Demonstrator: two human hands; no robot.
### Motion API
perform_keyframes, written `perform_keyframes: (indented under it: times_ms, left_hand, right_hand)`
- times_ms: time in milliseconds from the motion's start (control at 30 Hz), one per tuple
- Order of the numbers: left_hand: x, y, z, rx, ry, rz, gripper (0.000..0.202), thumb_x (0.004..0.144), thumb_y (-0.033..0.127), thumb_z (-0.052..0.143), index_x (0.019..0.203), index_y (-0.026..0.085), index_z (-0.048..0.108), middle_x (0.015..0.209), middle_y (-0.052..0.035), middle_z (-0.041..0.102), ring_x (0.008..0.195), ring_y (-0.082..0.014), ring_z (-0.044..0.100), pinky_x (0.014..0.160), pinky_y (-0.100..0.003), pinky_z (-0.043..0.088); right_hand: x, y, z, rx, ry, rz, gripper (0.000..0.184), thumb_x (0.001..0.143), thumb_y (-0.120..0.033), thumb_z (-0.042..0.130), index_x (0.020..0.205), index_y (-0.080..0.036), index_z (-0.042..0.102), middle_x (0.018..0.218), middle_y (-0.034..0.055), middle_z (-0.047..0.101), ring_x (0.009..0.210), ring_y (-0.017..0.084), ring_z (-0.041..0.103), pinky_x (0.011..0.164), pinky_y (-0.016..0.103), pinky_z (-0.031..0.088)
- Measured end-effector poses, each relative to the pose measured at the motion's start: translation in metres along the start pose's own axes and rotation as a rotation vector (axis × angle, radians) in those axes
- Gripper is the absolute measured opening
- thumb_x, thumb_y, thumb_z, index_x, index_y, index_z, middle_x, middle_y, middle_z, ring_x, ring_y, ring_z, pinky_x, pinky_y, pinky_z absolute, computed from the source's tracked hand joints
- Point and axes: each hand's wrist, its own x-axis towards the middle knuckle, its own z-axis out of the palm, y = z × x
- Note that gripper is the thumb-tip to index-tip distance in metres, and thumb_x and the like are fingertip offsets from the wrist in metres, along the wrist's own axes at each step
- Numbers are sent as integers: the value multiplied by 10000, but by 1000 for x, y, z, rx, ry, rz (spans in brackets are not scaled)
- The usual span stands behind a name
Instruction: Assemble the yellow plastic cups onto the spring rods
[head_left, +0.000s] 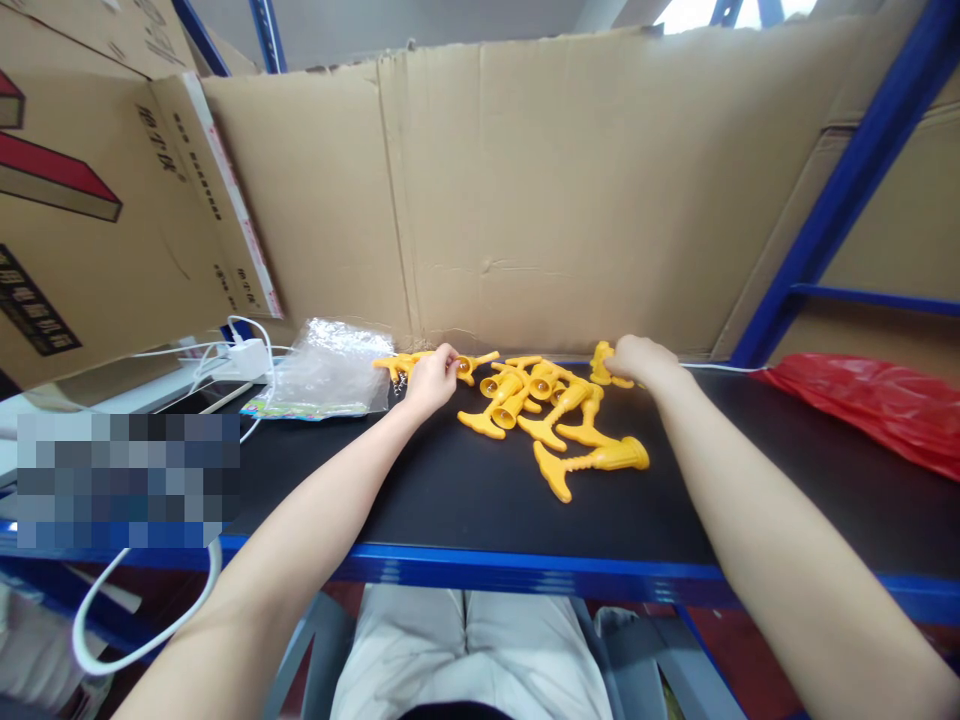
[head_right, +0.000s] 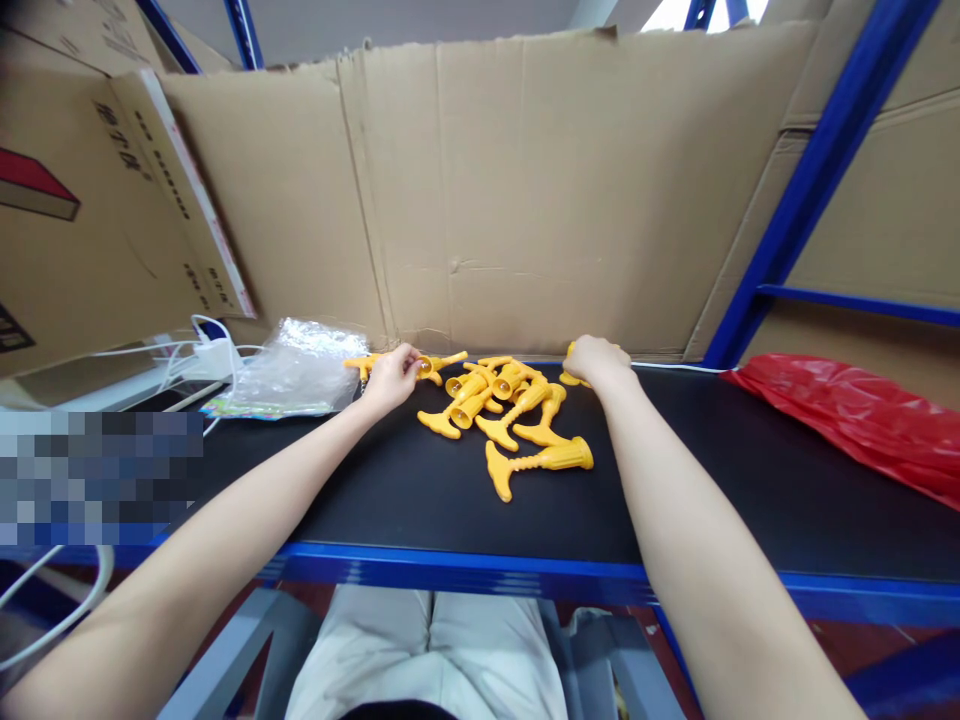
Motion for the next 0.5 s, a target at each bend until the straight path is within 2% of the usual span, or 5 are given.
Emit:
perform_keyframes:
  times_ms: [100,167,267,367,500]
  left_hand:
    - [1,5,-6,-12,123,27,60,826,182,452,838,193,509,757,-28,635,688,-155,598,640,-268,442]
    - [1,11,-10,-17,191,66,49,841,192,437,855,192,484,762,-34,631,680,-152,596,625,-261,436]
    - [0,23,-14,18,258,176,26,847,202,440,852,190,462,730,-31,616,655,-150,584,626,-266,426]
    - [-3,37,-15,68,278,308,33,853,192,433,836,183,459,702,-26,603,637,-145,567,633,-270,418]
    - [-5,48,-16,142,231,491,115,889,193,381,844,161,481,691,-34,598,633,-143,554,625,-269,407]
  right_hand:
    - [-24,-30,-19,13,118,-105,311,788,-349,480,847,-110,670,882,197,652,840,285,618,673,345,430]
    - [-38,-46,-23,67,244,-257,378,848,-390,391,809,-135,669,824,170,662,814,266,618,683,337,419]
    - [-53,-64,-21,208,306,-492,446,885,-432,327,756,-155,652,747,124,662,763,230,613,684,313,408]
    - [-63,-78,-15,506,195,-664,483,903,-464,295,766,-157,641,755,87,665,758,189,608,713,287,415]
    - [-76,-95,-12,922,-68,-683,511,886,-533,304,841,-142,629,808,69,664,722,162,611,703,284,451]
